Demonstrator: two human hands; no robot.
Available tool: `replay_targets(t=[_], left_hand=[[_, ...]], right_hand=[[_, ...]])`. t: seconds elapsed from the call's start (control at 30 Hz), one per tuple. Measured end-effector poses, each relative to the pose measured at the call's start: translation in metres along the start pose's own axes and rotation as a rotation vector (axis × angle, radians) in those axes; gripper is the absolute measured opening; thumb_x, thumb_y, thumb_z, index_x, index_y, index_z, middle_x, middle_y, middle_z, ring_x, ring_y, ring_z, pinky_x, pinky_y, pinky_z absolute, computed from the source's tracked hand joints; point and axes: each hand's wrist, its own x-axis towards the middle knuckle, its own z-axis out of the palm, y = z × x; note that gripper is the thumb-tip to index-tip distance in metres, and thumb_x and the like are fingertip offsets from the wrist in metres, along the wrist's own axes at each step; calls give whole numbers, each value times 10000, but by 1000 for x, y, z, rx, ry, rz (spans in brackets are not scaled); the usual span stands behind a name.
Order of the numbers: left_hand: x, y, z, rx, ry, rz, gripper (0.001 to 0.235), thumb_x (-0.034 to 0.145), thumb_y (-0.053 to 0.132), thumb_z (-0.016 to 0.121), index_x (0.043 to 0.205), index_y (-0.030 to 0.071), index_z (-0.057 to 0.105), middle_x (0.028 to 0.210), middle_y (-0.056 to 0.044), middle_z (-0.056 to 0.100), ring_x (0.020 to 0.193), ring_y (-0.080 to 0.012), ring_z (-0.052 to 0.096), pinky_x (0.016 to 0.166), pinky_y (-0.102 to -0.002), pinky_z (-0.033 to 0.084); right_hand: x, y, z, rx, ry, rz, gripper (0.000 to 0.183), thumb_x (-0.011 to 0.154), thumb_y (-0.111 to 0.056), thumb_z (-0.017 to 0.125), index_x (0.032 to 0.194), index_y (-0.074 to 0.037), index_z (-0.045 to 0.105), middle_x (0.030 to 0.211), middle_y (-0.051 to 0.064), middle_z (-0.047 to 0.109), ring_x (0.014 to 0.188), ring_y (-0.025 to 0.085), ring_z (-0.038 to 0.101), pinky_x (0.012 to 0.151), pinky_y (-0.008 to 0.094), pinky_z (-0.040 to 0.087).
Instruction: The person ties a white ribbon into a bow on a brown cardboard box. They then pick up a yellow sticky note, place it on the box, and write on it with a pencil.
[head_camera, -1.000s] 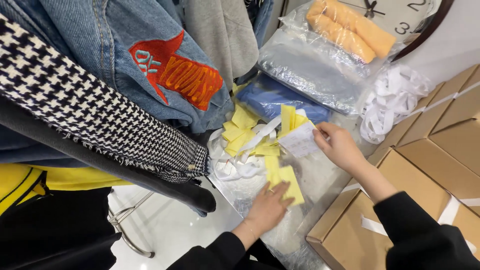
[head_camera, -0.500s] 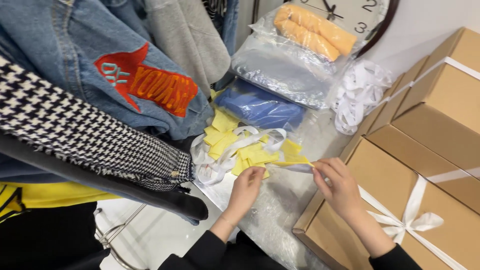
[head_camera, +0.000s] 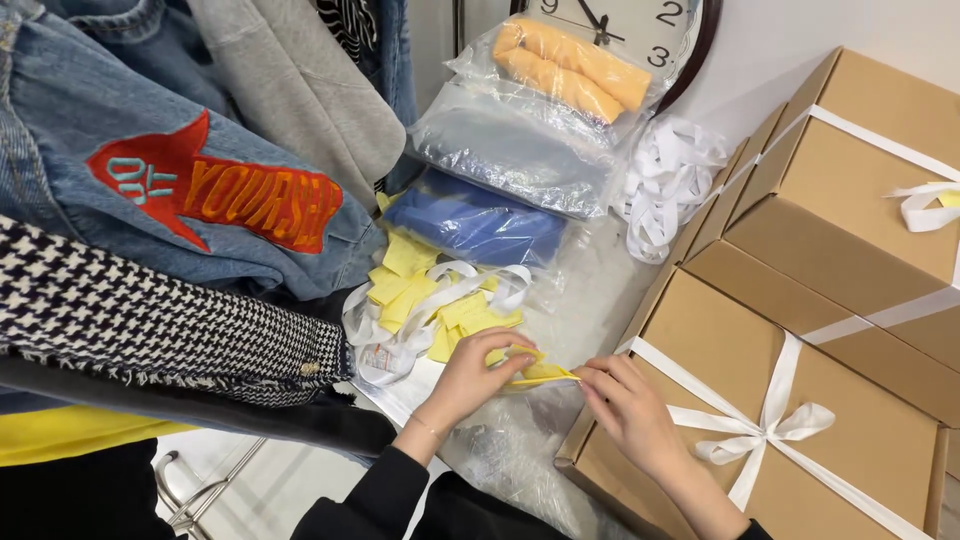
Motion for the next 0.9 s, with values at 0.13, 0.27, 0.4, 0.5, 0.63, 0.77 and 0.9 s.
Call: replay_targets(t=[0.13,0.27,0.4,0.5,0.63,0.77,0.9], left_hand=[[8,-34,4,-102,142,-384,402,1006,247,766,692,147,537,633,20,460,600,-112,396,612,-274,392],[4,-28,-19,-522,432,-508,290,1006,220,740,787,128,575,786,-9,572,761,-151,579,707,-280,560],[-7,-41,-26,-839,552,-438,258,912,208,825,785,131,614,808,13,621,801,-103,587,824,-312,560],[-16,-33,-25,-819,511,-485,257,899,253,840,786,176,622,901,15,736,760,-57,475,637,-228,361],[-22,-22,-14,-846,435,-484,160,927,168,782,984,53,687,975,-90,709,660,-85,456,509,-187,344],[-25,-7,12,-767,221,-230,203,801,-89,758,906,85,748,966,-72,704,933,-183,661,710,-296,573],[-23,36,43,-590,-103,46,178,847,-92,784,873,83,809,1075,-106,721,1010,-186,712,900,-275,584]], right_hand=[[-2,10,0,4,-112,-13,182,1036,-172,578,1149,-98,701,1068,49,644,920,231,615,784,332,515],[12,19,9,-315,43,-183,108,987,-99,679,1095,-101,683,987,50,634,783,252,558,661,354,478],[24,34,52,-498,-122,12,391,852,-154,803,1239,-119,755,1076,123,736,922,298,654,690,429,564],[27,25,69,-200,-528,188,203,994,-322,701,1127,-213,808,1078,22,766,998,202,697,850,372,631],[25,-1,49,29,-528,372,400,966,-316,704,1339,-174,714,1249,67,717,1216,274,618,1054,442,485],[-2,-30,0,559,-85,548,959,766,-168,896,1590,-243,410,1342,54,670,997,152,760,952,321,618],[-51,-35,-39,288,313,332,843,781,-81,882,1521,-140,484,1300,115,645,969,155,760,923,301,659]])
